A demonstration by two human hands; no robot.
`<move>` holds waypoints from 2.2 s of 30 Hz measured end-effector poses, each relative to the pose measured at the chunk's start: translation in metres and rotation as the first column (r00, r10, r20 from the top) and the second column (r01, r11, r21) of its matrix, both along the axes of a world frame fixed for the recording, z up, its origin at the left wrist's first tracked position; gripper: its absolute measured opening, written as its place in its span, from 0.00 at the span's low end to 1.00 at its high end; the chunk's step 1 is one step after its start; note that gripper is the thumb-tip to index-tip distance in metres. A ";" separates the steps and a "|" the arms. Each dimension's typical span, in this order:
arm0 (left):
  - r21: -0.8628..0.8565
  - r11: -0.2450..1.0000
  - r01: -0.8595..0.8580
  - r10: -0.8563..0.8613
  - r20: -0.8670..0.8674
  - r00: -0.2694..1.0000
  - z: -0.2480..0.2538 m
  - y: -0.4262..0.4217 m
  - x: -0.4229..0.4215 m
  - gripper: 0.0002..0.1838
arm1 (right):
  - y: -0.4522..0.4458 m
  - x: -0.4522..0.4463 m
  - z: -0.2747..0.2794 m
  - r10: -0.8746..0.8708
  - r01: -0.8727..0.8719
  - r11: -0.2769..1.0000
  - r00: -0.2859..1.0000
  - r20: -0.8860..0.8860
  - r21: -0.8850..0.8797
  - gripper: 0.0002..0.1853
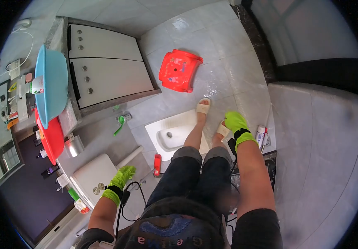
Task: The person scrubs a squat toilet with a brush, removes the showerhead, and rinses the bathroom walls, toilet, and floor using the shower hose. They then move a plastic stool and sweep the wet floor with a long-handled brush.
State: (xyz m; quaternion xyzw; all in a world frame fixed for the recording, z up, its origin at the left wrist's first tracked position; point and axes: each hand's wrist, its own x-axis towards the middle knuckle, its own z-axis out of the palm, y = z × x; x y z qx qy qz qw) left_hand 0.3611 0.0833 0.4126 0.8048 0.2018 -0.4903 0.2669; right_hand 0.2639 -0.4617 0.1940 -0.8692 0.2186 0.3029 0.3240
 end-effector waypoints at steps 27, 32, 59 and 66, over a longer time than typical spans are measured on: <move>0.039 0.917 0.397 -0.393 -0.077 0.916 -0.125 -0.091 0.167 0.28 | -0.101 -0.116 0.007 -0.807 0.799 0.583 0.591 0.012 -0.147 0.13; -0.062 0.951 0.302 -0.307 -0.095 0.947 -0.206 -0.169 0.197 0.32 | -0.104 -0.036 0.029 -0.861 0.856 0.508 0.502 0.084 0.096 0.12; -0.749 0.026 -0.662 0.886 -0.290 0.363 -0.563 -0.275 0.177 0.41 | -0.117 0.011 -0.110 -0.653 0.635 0.740 0.757 0.012 0.221 0.15; -0.483 0.432 -0.762 0.777 -0.230 0.586 -0.437 -0.237 0.153 0.36 | -0.090 0.032 -0.071 -0.524 0.521 0.806 0.849 -0.071 0.280 0.15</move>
